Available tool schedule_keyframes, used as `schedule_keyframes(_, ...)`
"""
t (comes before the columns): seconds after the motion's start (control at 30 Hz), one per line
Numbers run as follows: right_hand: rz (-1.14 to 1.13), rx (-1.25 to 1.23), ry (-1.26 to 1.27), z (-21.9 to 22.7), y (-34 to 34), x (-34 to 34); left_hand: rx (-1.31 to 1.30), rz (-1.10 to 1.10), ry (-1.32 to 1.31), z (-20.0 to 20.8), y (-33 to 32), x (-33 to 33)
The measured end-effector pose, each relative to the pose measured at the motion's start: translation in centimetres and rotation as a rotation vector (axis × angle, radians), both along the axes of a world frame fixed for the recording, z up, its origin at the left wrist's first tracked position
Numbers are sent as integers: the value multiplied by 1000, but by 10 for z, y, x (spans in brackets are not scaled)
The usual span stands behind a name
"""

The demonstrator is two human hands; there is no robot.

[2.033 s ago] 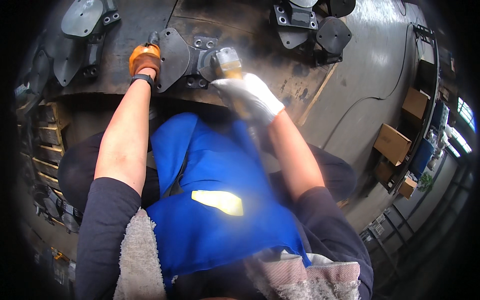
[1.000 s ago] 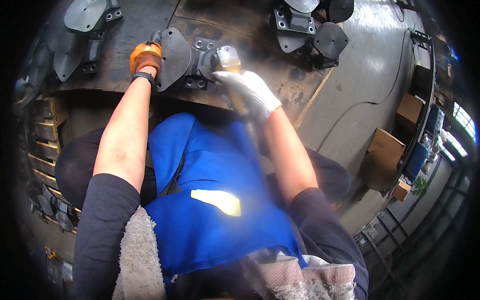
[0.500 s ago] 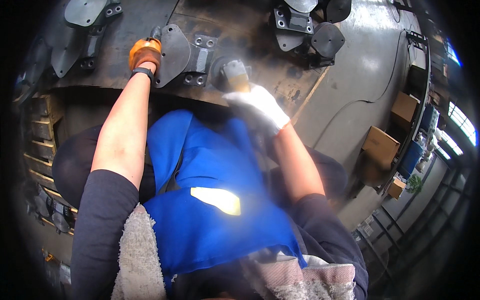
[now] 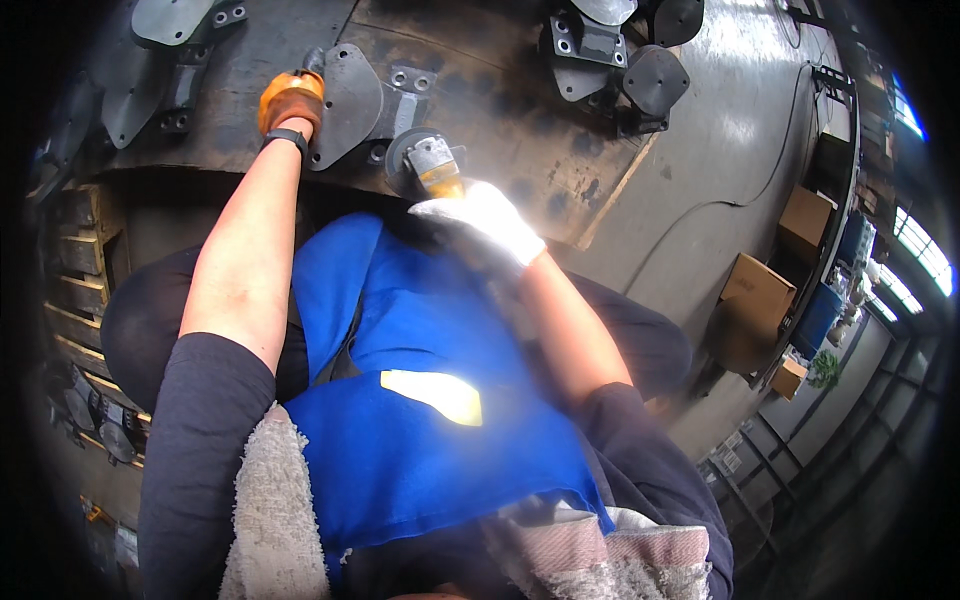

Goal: The person sits on the floor and uses a handheld angle grinder to smooth the edges of several metal parts. They pick up each part, grind its edges, and place it back on the table, repeating this process for multiple items.

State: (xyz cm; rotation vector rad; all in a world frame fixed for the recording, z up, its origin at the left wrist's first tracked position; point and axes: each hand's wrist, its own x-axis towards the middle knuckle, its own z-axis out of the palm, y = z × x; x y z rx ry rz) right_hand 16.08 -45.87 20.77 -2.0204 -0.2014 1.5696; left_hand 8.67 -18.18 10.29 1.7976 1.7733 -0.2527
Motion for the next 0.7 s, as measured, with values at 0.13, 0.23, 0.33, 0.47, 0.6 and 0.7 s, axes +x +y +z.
schedule_keyframes(0.13, -32, -2, 25, 1, 4, -4, 14, -11, -27, -9, 2, -3)
schedule_keyframes(0.23, -50, 17, 23, -1, 0, -3, 26, -23, -30, -11, 3, -3)
schedule_keyframes(0.33, -48, -25, 38, -1, -1, -2, 18, -6, -36, -10, 1, -3)
schedule_keyframes(0.47, -29, -11, 13, 5, 3, -3, 46, -1, -60, -16, 1, -5)
schedule_keyframes(0.6, -41, -36, 38, 6, 1, -1, 47, -20, -48, -19, 2, -5)
schedule_keyframes(0.7, -51, -38, 43, 3, -2, -1, 39, -28, -40, -16, 2, -4)
